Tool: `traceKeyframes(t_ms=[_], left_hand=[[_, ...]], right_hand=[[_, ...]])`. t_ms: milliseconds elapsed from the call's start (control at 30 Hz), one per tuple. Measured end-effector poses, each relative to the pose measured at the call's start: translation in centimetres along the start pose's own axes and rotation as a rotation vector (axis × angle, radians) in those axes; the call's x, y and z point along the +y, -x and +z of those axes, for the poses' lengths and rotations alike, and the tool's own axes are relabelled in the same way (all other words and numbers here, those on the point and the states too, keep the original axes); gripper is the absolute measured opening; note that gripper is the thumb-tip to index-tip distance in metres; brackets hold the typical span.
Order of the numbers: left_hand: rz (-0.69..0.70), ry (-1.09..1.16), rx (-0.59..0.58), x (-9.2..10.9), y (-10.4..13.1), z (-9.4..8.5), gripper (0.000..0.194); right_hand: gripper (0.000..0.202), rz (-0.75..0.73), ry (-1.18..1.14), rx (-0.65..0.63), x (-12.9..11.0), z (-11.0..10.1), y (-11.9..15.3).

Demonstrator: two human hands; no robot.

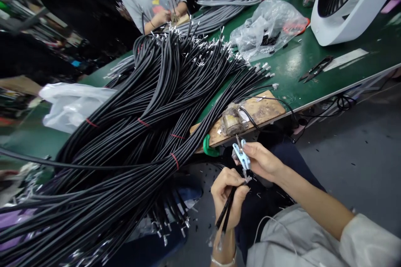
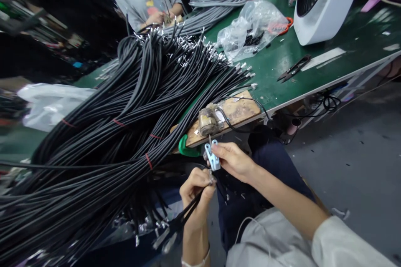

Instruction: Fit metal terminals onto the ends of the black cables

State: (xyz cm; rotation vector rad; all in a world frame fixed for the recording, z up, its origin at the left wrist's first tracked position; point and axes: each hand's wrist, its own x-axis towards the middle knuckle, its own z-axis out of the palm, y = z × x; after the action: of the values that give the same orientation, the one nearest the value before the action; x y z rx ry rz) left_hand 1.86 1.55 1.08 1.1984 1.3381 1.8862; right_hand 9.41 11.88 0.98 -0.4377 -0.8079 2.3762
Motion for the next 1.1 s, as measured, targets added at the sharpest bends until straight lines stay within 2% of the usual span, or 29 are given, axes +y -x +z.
traceKeyframes(t_ms=[200,300,367,467,533,600,633,667,700,767,800,833,867,1000,1100], left_hand=[[-0.068,-0.079,0.028,-0.8,-0.3,0.2,0.023],[-0.132,-0.095,-0.035,-0.7,-0.3,-0.2,0.023],[-0.156,-0.081,-0.076,-0.5,-0.2,-0.5,0.020],[-0.133,-0.050,-0.109,-0.2,0.1,-1.0,0.014],[-0.117,-0.039,-0.141,0.0,0.3,-1.2,0.010],[-0.132,-0.057,-0.192,0.1,0.4,-1.4,0.008],[-0.161,-0.077,-0.225,0.1,0.4,-1.5,0.008],[-0.206,-0.107,-0.258,0.1,0.4,-1.5,0.008],[-0.259,-0.148,-0.297,0.1,0.4,-1.5,0.007],[-0.345,-0.225,-0.360,0.1,0.3,-1.4,0.004],[-0.352,-0.252,-0.371,0.1,0.4,-1.3,0.002],[-0.331,-0.266,-0.362,0.2,0.5,-1.2,0.003],[-0.289,-0.266,-0.339,0.3,0.7,-1.1,0.005],[-0.132,-0.257,-0.192,0.9,2.0,-0.8,0.013],[-0.114,-0.320,-0.117,1.3,2.7,-0.3,0.011]], right_hand=[[0.041,0.033,-0.100,-0.083,0.7,-0.8,-0.2],[0.045,0.052,-0.083,-0.145,0.8,-1.4,-0.3],[0.048,0.065,-0.068,-0.128,1.0,-2.2,-0.2],[0.050,0.024,-0.008,-0.011,1.0,-4.0,0.5],[0.043,-0.080,0.129,0.118,0.7,-5.2,1.6],[0.033,-0.258,0.361,0.256,0.1,-5.8,3.3],[0.030,-0.368,0.498,0.285,-0.3,-5.7,4.2],[0.026,-0.477,0.642,0.265,-0.6,-5.4,5.1],[0.021,-0.570,0.788,0.194,-0.9,-4.8,6.0],[0.011,-0.689,1.046,-0.045,-1.1,-3.3,7.2],[0.013,-0.725,1.128,-0.136,-1.1,-2.5,7.6],[0.014,-0.754,1.167,-0.171,-1.1,-1.8,7.9],[0.011,-0.778,1.168,-0.153,-0.9,-1.3,7.9],[0.009,-0.794,1.053,0.026,-0.3,-0.7,7.5],[0.013,-0.932,1.133,0.114,0.6,-1.1,7.1]])
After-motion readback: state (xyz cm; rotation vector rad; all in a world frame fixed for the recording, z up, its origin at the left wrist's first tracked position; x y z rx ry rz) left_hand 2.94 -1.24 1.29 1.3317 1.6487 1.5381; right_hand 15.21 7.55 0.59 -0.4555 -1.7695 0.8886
